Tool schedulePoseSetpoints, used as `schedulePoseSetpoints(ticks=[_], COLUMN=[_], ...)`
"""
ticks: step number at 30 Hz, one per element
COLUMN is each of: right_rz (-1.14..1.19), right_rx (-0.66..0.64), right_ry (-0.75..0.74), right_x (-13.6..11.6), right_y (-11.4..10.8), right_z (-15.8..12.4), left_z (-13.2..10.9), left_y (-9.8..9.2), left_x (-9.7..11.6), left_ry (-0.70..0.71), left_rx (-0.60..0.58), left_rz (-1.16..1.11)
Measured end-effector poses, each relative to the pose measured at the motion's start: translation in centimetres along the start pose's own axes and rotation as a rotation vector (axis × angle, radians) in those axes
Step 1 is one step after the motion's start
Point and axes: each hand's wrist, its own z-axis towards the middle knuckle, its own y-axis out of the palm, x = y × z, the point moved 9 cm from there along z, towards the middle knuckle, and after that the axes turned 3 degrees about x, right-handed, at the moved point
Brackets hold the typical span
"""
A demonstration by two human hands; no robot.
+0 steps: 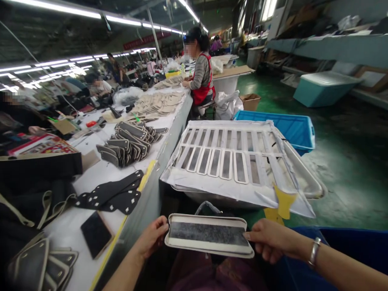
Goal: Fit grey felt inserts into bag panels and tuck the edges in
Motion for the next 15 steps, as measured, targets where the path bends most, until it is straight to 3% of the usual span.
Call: schedulePoseSetpoints(ticks=[3, 6, 10, 12, 15], right_rz=[-0.033, -0.018, -0.085, -0.182, -0.371], right_rx=[0.017, 0.035, 0.140, 0.260, 0.413], right_ry=[0.030, -0.001, -0.104, -0.303, -0.656], right_x=[0.0, -0.4, -0.9, -2.9, -6.9], right_y=[0.0, 0.2, -0.7, -1.8, -2.3], right_z=[0.0, -0.1, -0.6, -1.6, -4.0], left_z=[0.2, 0.4, 1.2, 1.3, 1.1], left_y=[1.3, 0.9, 1.2, 3.2, 9.0], left_x=[0.2, 1.2, 4.1, 6.0, 8.6], left_ry=[0.002, 0.017, 0.148, 0.237, 0.370], left_rx=[-0.067, -0.121, -0.271, -0.348, -0.485], left_rz=[0.055, 0.189, 0.499, 0.722, 1.003])
